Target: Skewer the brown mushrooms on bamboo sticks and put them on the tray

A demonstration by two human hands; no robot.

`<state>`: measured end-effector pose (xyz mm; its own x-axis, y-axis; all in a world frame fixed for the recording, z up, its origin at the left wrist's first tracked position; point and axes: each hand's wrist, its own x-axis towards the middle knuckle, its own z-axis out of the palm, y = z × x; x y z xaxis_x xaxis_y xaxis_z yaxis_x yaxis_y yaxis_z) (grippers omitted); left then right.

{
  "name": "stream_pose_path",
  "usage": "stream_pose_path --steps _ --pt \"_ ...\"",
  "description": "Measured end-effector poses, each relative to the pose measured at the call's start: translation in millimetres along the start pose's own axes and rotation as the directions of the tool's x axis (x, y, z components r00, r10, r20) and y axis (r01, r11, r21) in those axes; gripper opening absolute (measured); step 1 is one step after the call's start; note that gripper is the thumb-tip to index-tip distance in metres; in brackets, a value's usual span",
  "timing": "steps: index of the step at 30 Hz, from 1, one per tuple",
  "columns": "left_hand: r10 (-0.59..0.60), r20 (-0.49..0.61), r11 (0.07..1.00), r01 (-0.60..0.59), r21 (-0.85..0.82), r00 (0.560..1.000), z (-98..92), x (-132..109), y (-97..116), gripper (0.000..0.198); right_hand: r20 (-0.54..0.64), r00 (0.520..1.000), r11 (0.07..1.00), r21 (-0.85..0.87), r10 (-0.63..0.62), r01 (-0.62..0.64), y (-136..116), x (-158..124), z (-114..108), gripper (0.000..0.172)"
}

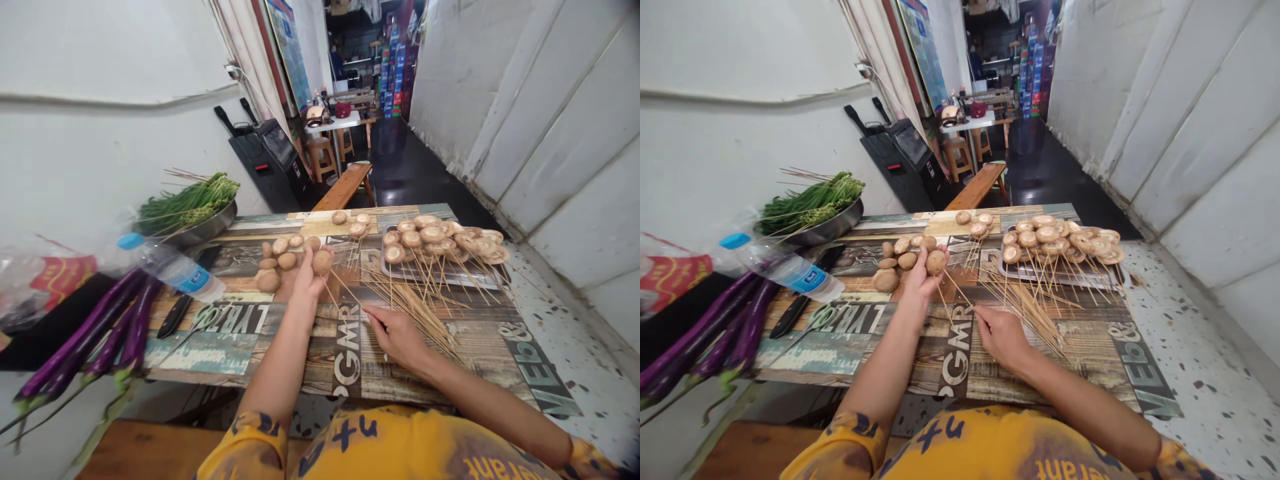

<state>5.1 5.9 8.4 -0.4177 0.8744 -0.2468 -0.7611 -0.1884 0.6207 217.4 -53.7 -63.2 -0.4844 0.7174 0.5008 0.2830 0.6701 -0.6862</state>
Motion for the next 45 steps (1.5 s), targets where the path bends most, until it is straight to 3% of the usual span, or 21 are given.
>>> stream_pose_path --steps 16,32,45 --pt "0.022 -0.022 1.0 -0.022 0.02 1.0 0.9 2.1 -4.4 0.024 -0.042 0.998 0.999 -0.001 -0.046 0.047 3.8 -0.4 3.8 0.029" --pt "0.145 0.062 0.98 -0.152 0.126 0.987 6.8 -8.3 -16.6 0.017 -0.072 0.994 0.987 -0.143 -0.083 0.072 0.5 -2.3 11.3 0.03" --pt "0.115 0.154 0.968 -0.145 0.203 0.981 7.3 -18.3 -29.2 0.015 -0.143 0.986 0.99 -0.119 -0.086 0.069 -1.1 3.1 24.3 0.028"
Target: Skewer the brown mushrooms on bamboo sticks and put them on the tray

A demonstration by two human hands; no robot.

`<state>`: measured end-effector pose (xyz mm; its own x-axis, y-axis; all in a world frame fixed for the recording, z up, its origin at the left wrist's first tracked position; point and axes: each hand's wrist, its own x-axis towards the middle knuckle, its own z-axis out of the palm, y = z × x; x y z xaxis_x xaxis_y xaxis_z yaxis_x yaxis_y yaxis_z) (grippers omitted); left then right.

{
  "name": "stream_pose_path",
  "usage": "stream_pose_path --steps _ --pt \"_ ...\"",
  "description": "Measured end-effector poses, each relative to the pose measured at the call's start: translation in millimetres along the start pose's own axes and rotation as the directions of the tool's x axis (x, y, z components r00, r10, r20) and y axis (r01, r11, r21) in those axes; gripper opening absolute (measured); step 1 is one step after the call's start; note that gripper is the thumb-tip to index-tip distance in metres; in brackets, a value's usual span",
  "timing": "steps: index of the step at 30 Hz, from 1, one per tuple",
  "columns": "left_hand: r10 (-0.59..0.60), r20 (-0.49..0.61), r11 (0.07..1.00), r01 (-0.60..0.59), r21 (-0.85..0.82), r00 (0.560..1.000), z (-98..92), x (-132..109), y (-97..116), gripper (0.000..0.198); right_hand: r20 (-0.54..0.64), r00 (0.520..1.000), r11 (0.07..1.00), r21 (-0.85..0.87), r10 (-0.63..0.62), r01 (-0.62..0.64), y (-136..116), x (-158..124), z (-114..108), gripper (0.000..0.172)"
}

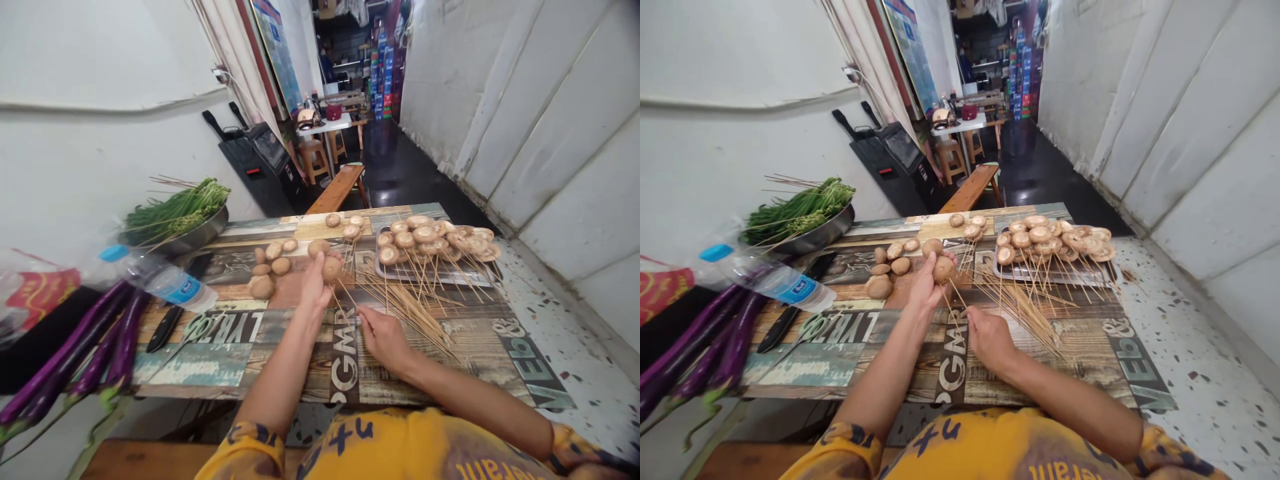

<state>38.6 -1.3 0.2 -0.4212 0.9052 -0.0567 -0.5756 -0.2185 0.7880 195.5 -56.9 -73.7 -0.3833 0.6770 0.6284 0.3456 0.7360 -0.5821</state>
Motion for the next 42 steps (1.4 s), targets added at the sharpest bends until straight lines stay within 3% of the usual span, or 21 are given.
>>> stream_pose_path --steps 7,20,27,29,35,42 --pt "0.043 0.054 0.999 -0.045 0.029 0.998 -1.6 -2.4 -2.5 0.021 -0.031 0.999 0.998 -0.053 -0.023 0.021 3.2 -1.2 5.2 0.025" --pt "0.087 0.112 0.996 -0.087 -0.01 0.99 12.3 -19.6 -3.1 0.025 -0.073 0.992 0.987 -0.132 -0.103 0.092 10.1 5.5 6.0 0.021" --pt "0.044 -0.035 0.996 -0.046 -0.076 0.998 14.8 -18.7 15.9 0.032 -0.036 0.973 0.958 -0.192 -0.226 0.215 16.0 5.6 -0.6 0.022" --pt "0.036 -0.028 0.997 -0.038 -0.061 0.999 14.3 -18.5 16.9 0.035 -0.035 0.968 0.951 -0.199 -0.249 0.237 16.6 4.7 -1.1 0.021" --pt "0.245 0.011 0.965 -0.245 0.096 0.969 12.1 -19.9 1.9 0.036 -0.045 0.972 0.957 -0.187 -0.232 0.22 13.1 1.3 -2.4 0.022" --pt "0.211 -0.017 0.973 -0.209 0.098 0.977 13.1 -22.4 -0.9 0.027 -0.026 0.984 0.972 -0.163 -0.177 0.171 8.0 -4.8 -2.0 0.023"
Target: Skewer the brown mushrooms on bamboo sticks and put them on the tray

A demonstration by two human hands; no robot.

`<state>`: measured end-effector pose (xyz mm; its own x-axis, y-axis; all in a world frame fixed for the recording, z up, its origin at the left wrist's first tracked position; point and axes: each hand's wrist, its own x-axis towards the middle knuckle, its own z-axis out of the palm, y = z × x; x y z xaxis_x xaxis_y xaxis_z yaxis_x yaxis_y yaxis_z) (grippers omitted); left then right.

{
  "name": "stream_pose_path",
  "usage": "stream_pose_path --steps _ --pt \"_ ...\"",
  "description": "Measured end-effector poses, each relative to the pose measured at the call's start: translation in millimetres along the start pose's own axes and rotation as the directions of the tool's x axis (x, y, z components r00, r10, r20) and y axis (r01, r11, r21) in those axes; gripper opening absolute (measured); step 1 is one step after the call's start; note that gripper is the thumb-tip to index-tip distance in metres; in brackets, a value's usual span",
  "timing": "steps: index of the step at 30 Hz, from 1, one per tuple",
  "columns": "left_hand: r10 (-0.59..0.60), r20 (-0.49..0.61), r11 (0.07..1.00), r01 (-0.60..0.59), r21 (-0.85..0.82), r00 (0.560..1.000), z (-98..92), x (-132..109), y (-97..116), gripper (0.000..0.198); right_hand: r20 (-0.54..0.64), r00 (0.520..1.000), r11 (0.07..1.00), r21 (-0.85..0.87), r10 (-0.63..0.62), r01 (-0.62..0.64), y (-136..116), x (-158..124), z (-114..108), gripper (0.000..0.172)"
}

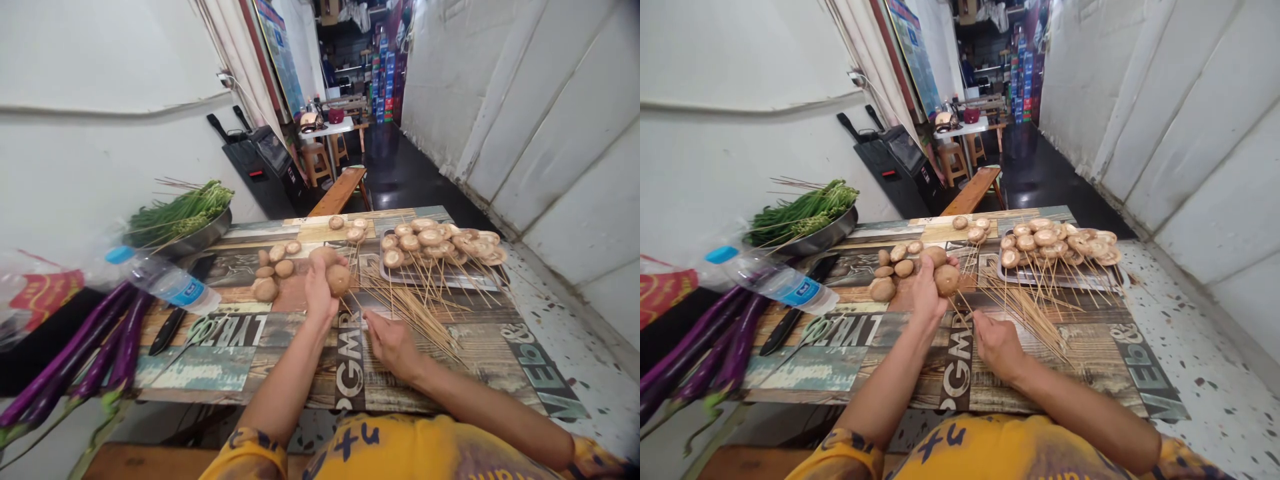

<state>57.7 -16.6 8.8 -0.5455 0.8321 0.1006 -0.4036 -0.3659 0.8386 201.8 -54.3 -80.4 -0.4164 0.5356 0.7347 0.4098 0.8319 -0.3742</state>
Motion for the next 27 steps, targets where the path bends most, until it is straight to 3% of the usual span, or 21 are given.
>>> stream_pose_path --steps 9,13,19,27 --pt "-0.033 0.008 0.999 0.032 0.011 0.999 5.3 -8.4 -6.0 0.039 -0.025 0.999 0.999 0.017 0.041 -0.04 0.3 8.9 -2.5 0.022" --pt "-0.043 0.002 0.999 0.043 -0.002 0.999 6.1 -10.8 -4.0 0.043 -0.033 0.999 1.0 -0.003 0.0 0.0 0.5 10.0 -1.6 0.021" --pt "-0.04 -0.003 0.999 0.04 -0.016 0.999 7.7 -11.8 1.6 0.039 -0.073 0.997 0.999 0.037 0.002 0.001 -1.1 7.3 0.4 0.022" --pt "-0.218 0.045 0.968 0.222 -0.115 0.975 6.5 -5.7 12.5 0.056 -0.045 0.995 0.979 0.187 0.089 -0.079 -3.1 7.5 -4.4 0.022"
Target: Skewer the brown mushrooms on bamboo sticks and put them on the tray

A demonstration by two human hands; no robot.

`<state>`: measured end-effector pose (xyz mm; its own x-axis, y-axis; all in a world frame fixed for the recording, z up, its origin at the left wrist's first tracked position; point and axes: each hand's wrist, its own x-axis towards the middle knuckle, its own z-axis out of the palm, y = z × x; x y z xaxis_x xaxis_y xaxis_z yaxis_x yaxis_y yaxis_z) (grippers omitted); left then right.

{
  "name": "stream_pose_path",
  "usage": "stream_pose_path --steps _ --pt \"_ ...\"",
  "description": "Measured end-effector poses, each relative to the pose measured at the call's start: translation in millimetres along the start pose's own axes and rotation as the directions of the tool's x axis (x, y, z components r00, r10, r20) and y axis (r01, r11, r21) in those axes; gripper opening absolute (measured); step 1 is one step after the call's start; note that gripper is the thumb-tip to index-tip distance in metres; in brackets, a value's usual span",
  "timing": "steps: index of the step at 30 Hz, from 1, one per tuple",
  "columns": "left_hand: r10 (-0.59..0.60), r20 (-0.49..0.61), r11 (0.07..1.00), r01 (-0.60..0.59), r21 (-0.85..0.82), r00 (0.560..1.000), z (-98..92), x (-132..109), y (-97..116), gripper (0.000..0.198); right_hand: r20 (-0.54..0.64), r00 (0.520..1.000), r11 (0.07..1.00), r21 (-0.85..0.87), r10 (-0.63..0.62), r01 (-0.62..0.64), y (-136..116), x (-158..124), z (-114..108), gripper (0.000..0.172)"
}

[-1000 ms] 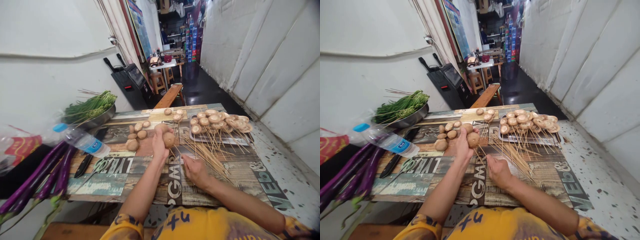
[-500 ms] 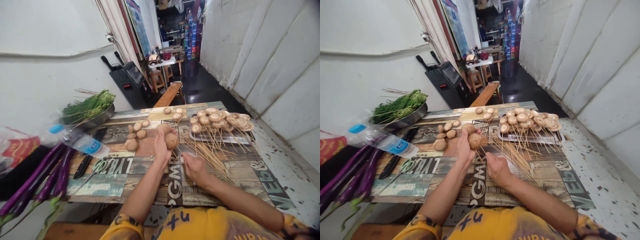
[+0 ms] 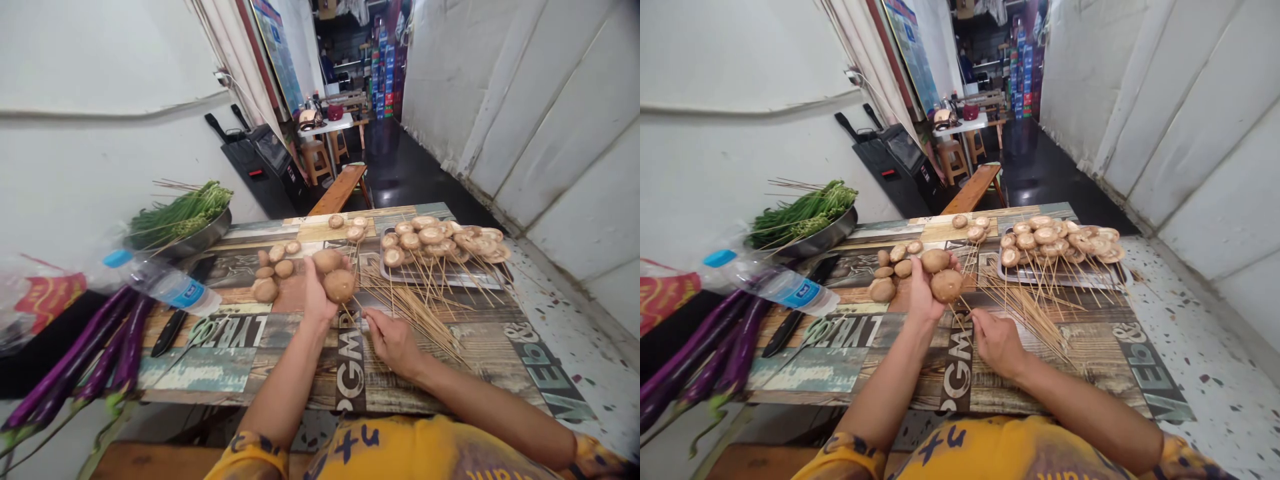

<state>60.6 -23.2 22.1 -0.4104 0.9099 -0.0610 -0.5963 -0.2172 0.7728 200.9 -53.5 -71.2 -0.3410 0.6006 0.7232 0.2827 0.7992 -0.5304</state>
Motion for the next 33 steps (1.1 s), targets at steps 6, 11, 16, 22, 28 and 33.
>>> stream_pose_path --steps 6,11,16,22,28,33 --pt "0.078 0.024 0.996 -0.079 0.045 0.997 -4.9 3.1 -2.5 0.039 0.012 1.0 1.0 0.01 0.004 -0.004 0.5 -4.1 0.2 0.023" --pt "0.225 0.055 0.966 -0.23 0.119 0.973 -4.5 1.6 -11.8 0.035 -0.014 0.999 0.998 0.045 0.04 -0.04 -5.4 -4.8 -1.3 0.023" --pt "0.249 0.037 0.963 -0.252 0.099 0.968 -4.6 0.1 -20.0 0.037 -0.011 0.998 0.997 0.053 0.062 -0.061 -7.6 -4.2 -0.1 0.024" --pt "0.21 0.03 0.973 -0.212 0.092 0.977 -2.9 -2.0 -15.6 0.038 0.026 0.999 0.997 0.06 0.04 -0.041 -6.5 -4.5 0.6 0.024" --pt "0.152 0.046 0.98 -0.156 0.124 0.987 -3.6 -3.6 -16.7 0.043 0.017 0.997 0.996 0.06 0.07 -0.071 -7.2 1.4 2.6 0.026" --pt "0.159 0.068 0.975 -0.168 0.148 0.985 -3.2 -5.4 -22.7 0.042 0.016 0.997 0.997 0.025 0.07 -0.07 -5.9 5.9 3.2 0.027"
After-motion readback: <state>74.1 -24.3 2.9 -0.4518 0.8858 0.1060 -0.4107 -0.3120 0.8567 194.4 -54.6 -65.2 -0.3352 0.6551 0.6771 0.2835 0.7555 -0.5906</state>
